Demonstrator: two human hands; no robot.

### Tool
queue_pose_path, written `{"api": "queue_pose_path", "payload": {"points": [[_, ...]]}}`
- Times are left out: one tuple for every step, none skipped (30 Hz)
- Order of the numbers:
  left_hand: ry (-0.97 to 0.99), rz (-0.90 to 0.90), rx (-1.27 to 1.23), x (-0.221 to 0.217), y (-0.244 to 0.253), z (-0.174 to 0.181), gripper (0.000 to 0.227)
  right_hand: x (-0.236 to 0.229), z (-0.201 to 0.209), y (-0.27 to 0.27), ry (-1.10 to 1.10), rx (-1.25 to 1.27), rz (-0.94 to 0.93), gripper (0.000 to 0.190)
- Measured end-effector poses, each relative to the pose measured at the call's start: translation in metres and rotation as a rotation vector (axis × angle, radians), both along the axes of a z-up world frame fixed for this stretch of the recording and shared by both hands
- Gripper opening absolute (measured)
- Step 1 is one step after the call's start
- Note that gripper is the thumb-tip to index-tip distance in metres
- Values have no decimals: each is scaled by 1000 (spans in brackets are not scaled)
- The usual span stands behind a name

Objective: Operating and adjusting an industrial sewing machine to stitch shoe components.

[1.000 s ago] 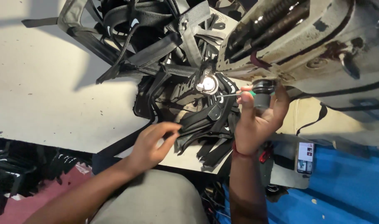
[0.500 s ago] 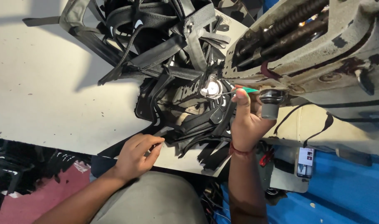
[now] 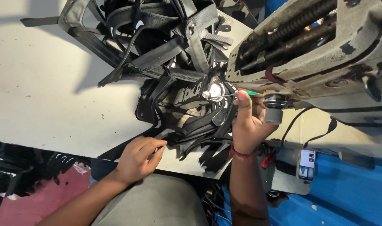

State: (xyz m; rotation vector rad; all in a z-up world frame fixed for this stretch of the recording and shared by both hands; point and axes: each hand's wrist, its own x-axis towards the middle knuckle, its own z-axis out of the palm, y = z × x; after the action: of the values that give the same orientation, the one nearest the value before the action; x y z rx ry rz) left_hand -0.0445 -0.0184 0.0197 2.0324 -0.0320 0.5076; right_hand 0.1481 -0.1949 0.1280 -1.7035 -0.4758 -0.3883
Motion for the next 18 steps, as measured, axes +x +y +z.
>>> {"api": "queue_pose_path", "payload": {"points": [[0,0,-1,0,0,0,19,0,1,1,0,-1,0,20],[-3,-1,1,1,0,0,19,-1,3,2,3,-2,3,20],[-6,0,3,1,0,0,19,-1,4,3,7,-3,7,20],[-6,1,3,1,0,1,19,-1,3,2,8,-4,8,20],[-4,1,7,1,0,1,19,-1,2,2,10,-4,9,19],[-3,2,11,1,0,2,19,-1,1,1,13,-3,10,19],[-3,2,11,1,1,2,19,-1,0,1,13,-4,10,19],[-3,0,13,1,1,2,19,-1,-1,0,7,1,8,19],[-2,-2,15,1,1,3,19,0,-2,0,2,7,6,19],[-2,-2,15,1,1,3,19,-1,-2,0,2,6,6,19],[-5,-1,18,2,1,4,19,-1,-2,0,-1,2,-6,18],[-9,1,21,2,1,4,19,-1,-2,0,-3,-1,-18,18],[-8,1,21,2,1,4,19,-1,-2,1,-3,-2,-18,18],[-9,0,20,2,1,4,19,-1,-2,1,2,-8,-20,17],[-10,-1,20,2,1,4,19,-1,-1,1,6,-13,-23,17],[-11,-2,20,2,1,3,19,0,-3,0,5,-13,-24,17],[-4,-5,17,2,1,3,19,0,-4,-1,-1,-18,-12,17],[2,-8,15,2,1,2,19,1,-5,-1,-8,-23,-1,17]]}}
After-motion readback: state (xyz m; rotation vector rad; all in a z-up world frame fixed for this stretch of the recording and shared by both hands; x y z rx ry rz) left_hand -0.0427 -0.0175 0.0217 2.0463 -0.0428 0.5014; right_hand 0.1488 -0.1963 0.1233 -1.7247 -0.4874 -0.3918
